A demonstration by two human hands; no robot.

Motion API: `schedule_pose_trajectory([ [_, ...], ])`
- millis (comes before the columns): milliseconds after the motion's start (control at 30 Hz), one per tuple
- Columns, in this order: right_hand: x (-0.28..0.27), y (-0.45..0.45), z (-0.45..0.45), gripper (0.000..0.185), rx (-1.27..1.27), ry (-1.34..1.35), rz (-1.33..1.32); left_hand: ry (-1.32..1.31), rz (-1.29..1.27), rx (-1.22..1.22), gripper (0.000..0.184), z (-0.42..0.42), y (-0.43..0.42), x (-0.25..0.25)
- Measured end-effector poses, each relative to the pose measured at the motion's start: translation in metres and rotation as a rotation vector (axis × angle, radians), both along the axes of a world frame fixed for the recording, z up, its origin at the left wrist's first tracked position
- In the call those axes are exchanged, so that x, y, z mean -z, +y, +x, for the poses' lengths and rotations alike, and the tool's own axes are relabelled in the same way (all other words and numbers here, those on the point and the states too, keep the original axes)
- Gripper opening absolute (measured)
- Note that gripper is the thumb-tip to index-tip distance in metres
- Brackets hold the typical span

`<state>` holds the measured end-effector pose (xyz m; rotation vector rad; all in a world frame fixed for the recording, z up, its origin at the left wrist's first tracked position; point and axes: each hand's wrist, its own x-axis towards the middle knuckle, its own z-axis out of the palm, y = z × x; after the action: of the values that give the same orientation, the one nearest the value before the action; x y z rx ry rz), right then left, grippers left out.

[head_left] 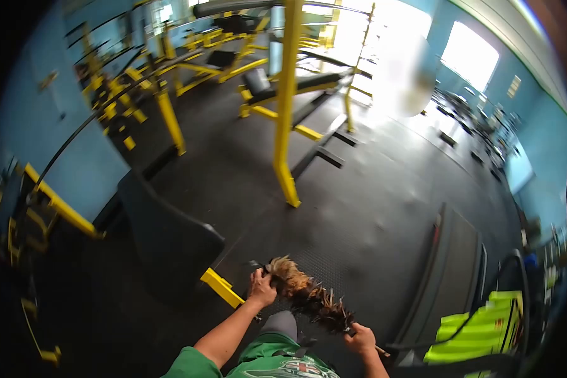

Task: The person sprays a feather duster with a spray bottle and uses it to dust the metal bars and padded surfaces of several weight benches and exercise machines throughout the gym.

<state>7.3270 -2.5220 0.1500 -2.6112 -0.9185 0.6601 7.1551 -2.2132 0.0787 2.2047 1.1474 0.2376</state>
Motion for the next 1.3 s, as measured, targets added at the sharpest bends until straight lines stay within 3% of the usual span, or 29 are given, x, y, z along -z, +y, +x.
schedule_pose_trajectory([
  [100, 0.011, 0.049, 0.073, 0.031, -0.233, -0.03, 0.021, -0.035, 0.214, -0.104, 0.033, 0.001, 0.013, 0.018],
  [133, 0.013, 0.073, 0.093, 0.033, -0.291, -0.053, -0.104, -0.048, 0.197, -0.161, 0.033, 0.002, 0.021, 0.024],
  [267, 0.019, 0.172, 0.151, 0.033, -0.465, -0.105, -0.079, -0.086, 0.348, -0.355, 0.036, 0.017, 0.063, 0.048],
  [467, 0.013, 0.339, 0.201, 0.029, -0.739, -0.053, 0.06, -0.135, 0.385, -0.617, 0.035, 0.034, 0.164, 0.044],
  [567, 0.006, 0.425, 0.211, 0.026, -0.887, -0.06, 0.093, -0.102, 0.368, -0.791, 0.026, 0.029, 0.207, 0.011],
  [667, 0.005, 0.512, 0.21, 0.025, -1.056, -0.071, 0.136, -0.211, 0.305, -0.86, 0.024, 0.013, 0.249, 0.002],
  [833, 0.003, 0.658, 0.176, 0.027, -1.164, -0.03, -0.078, -0.184, 0.502, -1.062, 0.028, -0.006, 0.304, -0.016],
  [967, 0.037, 0.759, 0.163, 0.034, -1.359, 0.074, 0.007, -0.158, 0.512, -1.172, 0.029, -0.02, 0.331, -0.029],
  [1133, 0.042, 0.876, 0.106, 0.03, -1.496, 0.1, 0.005, -0.089, 0.485, -1.372, 0.026, -0.048, 0.381, -0.037],
  [1233, 0.063, 0.946, 0.09, 0.025, -1.542, 0.256, 0.183, -0.139, 0.5, -1.329, 0.026, -0.075, 0.437, -0.031],
  [1300, 0.064, 0.983, 0.077, 0.024, -1.476, 0.219, 0.261, -0.259, 0.451, -1.183, 0.031, -0.101, 0.491, -0.032],
])
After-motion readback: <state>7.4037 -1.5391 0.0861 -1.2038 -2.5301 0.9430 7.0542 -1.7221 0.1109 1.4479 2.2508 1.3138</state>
